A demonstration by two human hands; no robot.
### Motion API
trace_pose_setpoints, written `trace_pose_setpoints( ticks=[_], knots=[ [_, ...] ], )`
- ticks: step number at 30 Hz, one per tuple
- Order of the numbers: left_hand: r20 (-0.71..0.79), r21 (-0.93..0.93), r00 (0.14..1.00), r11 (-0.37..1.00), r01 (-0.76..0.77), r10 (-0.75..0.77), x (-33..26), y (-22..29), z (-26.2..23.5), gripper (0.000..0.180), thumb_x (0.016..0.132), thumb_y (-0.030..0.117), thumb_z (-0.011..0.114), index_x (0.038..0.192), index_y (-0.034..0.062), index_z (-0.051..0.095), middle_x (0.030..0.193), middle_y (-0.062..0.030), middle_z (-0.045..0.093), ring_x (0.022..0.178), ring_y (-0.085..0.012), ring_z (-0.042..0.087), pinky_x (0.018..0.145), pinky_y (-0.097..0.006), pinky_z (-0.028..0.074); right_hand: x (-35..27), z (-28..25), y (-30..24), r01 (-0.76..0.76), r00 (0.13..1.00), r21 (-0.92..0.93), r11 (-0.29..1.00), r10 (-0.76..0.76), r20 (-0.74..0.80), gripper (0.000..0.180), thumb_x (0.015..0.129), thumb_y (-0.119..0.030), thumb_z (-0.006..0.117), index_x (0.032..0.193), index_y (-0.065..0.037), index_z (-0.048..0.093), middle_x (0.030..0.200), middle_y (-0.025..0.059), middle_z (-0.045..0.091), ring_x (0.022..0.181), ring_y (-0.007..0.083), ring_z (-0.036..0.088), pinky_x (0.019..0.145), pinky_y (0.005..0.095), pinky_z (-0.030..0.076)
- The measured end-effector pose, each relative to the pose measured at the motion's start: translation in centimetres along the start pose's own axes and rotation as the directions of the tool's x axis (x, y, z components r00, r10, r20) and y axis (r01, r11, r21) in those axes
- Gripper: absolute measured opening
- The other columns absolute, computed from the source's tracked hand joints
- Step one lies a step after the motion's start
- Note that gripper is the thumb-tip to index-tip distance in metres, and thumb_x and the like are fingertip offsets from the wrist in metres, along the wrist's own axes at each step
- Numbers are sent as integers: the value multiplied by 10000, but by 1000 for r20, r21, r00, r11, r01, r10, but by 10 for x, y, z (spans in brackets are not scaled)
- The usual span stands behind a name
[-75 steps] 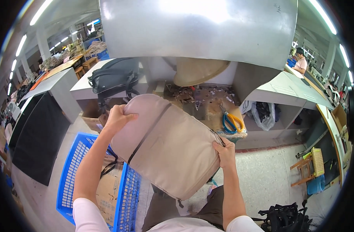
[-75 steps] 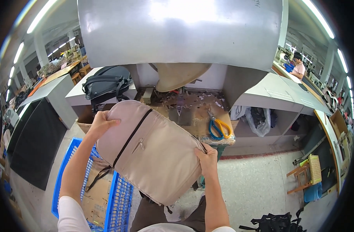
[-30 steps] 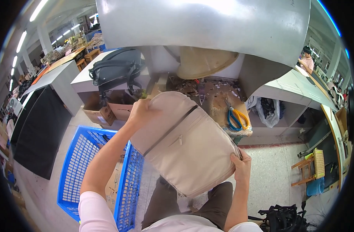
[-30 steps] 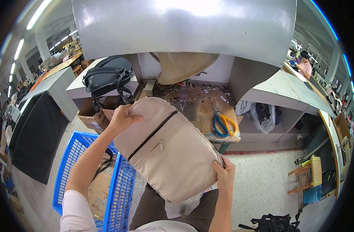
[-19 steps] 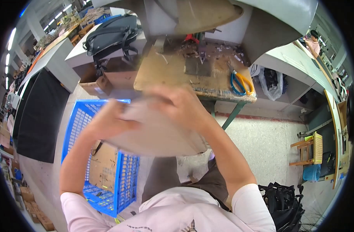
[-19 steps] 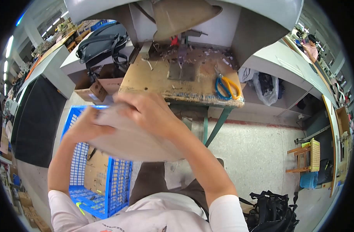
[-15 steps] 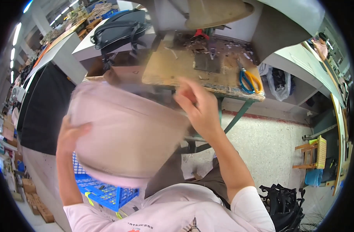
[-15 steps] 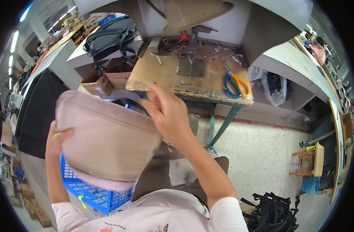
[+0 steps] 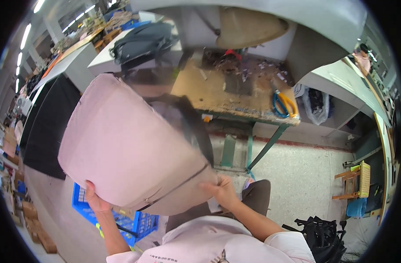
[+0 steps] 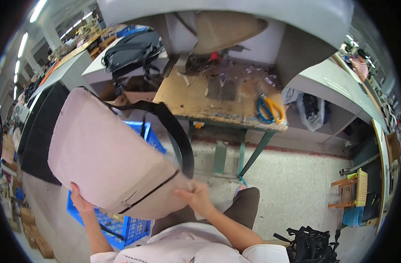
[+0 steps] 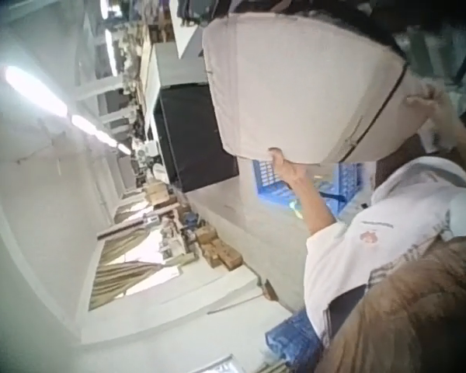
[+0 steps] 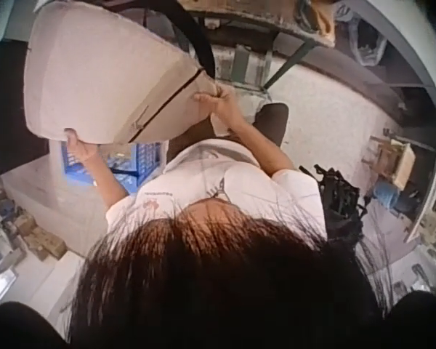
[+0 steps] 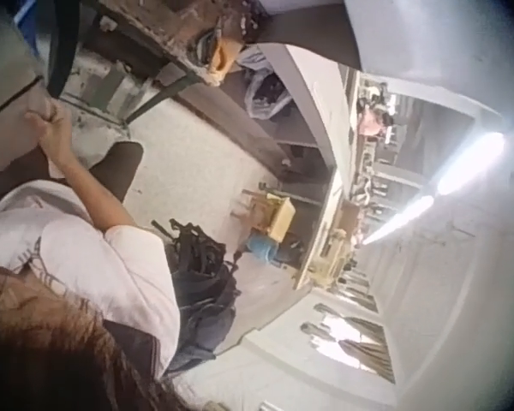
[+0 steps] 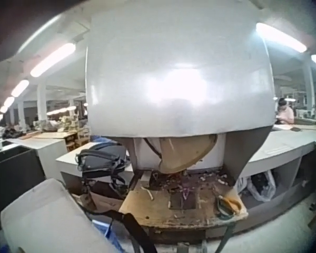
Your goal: Inspecting and sorting backpacks by placing them into a blue plastic crate in an industrial setting.
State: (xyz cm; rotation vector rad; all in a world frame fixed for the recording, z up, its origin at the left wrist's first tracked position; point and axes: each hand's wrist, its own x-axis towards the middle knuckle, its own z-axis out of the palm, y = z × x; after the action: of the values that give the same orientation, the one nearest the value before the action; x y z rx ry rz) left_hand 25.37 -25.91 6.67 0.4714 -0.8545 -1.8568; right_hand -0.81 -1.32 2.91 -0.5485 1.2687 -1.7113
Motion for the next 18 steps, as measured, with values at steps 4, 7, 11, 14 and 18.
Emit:
trace_pose_setpoints(
  ticks=[4,7,11,14,18],
  knots=[
    [74,-93,991,989,116,-109,31,-60,35,548,755,237,643,1215,38,420,1223,-85,462,1136,-267,410,979,-441,318,37,-35,-52,235,915,-195,952,-285,-284,202,731,-61,662,902,29,600,792,35,624,676,81,570,611,224,473],
    [96,-221,979,955,196,-179,57,-102,52,510,779,224,618,1211,38,421,1220,-92,465,1128,-270,419,969,-442,331,62,-61,-73,247,860,-328,912,-362,-360,199,722,-51,657,894,32,600,789,49,627,666,91,579,604,227,480],
    [109,-339,957,894,292,-270,78,-133,78,450,809,207,585,1193,28,432,1201,-104,481,1097,-276,451,951,-440,355,79,-73,-102,275,855,-190,943,-330,-400,169,705,-19,647,865,23,612,773,60,631,637,102,587,585,233,488],
    [67,-355,945,877,323,-321,91,-144,92,443,817,212,577,1188,21,432,1204,-116,479,1100,-280,449,958,-445,347,92,-89,-109,275,863,-131,952,-305,-403,160,700,-12,649,853,21,619,762,65,633,616,112,592,567,241,494],
    [63,-360,938,869,339,-340,100,-151,107,437,830,230,561,1184,9,430,1204,-137,476,1105,-290,444,967,-454,338,102,-100,-119,258,867,-112,960,-281,-411,155,702,-4,643,853,25,619,764,72,635,611,122,598,564,249,499]
  ],
)
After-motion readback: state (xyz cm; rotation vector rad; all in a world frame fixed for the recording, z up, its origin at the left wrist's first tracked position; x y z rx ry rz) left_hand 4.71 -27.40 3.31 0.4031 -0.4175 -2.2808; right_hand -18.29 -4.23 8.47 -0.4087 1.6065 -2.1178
